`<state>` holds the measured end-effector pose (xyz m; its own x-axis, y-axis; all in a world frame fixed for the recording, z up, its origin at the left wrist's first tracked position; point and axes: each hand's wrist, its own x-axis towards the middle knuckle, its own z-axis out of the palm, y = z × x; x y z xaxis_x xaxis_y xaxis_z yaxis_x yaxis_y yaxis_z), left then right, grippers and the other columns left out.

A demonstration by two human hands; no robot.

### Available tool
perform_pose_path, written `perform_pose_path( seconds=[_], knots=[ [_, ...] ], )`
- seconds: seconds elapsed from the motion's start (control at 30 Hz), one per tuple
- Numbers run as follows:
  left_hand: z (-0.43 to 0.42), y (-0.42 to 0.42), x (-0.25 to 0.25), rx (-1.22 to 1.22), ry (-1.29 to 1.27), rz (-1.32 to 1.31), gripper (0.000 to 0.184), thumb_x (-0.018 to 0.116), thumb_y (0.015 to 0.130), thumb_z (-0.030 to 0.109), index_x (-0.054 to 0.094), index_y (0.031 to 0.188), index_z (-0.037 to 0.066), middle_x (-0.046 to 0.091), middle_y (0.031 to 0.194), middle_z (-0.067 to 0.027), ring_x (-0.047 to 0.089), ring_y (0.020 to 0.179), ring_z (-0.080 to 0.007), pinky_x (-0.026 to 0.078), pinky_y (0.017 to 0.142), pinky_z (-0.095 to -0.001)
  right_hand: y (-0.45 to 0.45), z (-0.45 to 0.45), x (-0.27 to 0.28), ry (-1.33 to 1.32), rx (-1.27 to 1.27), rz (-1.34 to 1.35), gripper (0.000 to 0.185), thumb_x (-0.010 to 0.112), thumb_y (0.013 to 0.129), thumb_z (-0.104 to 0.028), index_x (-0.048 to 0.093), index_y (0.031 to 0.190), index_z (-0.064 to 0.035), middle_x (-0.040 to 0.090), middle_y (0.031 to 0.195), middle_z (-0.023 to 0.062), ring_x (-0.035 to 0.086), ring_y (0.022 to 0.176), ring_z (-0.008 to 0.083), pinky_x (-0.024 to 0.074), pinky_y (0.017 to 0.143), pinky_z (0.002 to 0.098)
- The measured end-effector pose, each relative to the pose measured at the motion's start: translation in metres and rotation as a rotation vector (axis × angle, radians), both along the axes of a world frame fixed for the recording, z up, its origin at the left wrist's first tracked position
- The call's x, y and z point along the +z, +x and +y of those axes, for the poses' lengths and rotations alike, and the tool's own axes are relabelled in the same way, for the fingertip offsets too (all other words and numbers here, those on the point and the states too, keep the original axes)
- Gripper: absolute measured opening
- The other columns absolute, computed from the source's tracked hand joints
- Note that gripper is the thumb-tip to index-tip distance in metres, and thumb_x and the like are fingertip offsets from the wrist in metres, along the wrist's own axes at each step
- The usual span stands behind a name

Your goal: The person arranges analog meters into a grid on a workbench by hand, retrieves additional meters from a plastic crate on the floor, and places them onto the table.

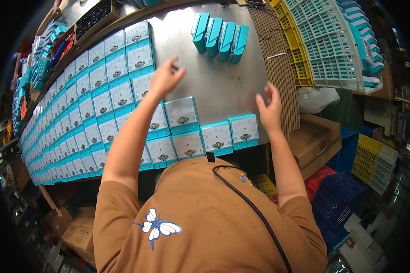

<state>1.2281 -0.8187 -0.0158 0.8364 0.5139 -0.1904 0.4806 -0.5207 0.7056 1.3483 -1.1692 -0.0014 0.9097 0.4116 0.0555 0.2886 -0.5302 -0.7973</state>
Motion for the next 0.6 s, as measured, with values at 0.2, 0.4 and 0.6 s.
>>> perform_pose_path(
  seconds=[0.2,0.4,0.6],
  knots=[
    [0.054,0.133,-0.022,0.117,-0.395,-0.342,0.071,0.06,0.09,0.021,0.034,0.156,0.012,0.059,0.137,-0.0203,0.066,0.111,-0.0293,0.053,0.092,-0.0384,0.097,0.138,-0.005,-0.109,0.036,-0.088,0.094,0.064,0.09,-0.05,0.023,0.152,0.0076,0.039,0.15,0.03,0.043,0.137,0.042,0.0374,0.113,0.0455],
    [0.018,0.117,0.015,-0.102,-0.497,-0.095,0.09,0.058,0.081,-0.005,0.026,0.16,0.022,0.047,0.146,-0.014,0.058,0.111,-0.022,0.05,0.094,-0.0384,0.129,0.15,0.003,-0.321,0.165,0.029,0.114,0.069,0.082,-0.061,0.014,0.153,0.0098,0.035,0.152,0.0314,0.04,0.141,0.041,0.0372,0.114,0.0444],
    [0.005,0.093,-0.01,-0.091,-0.055,-0.358,0.082,0.082,0.063,0.013,0.046,0.137,0.005,0.056,0.133,-0.0206,0.057,0.122,-0.0375,0.046,0.106,-0.045,0.121,0.172,0.02,-0.587,0.117,-0.085,0.109,0.068,0.083,-0.055,0.015,0.154,0.0086,0.034,0.153,0.0299,0.038,0.141,0.0427,0.0344,0.115,0.0464]
  ],
)
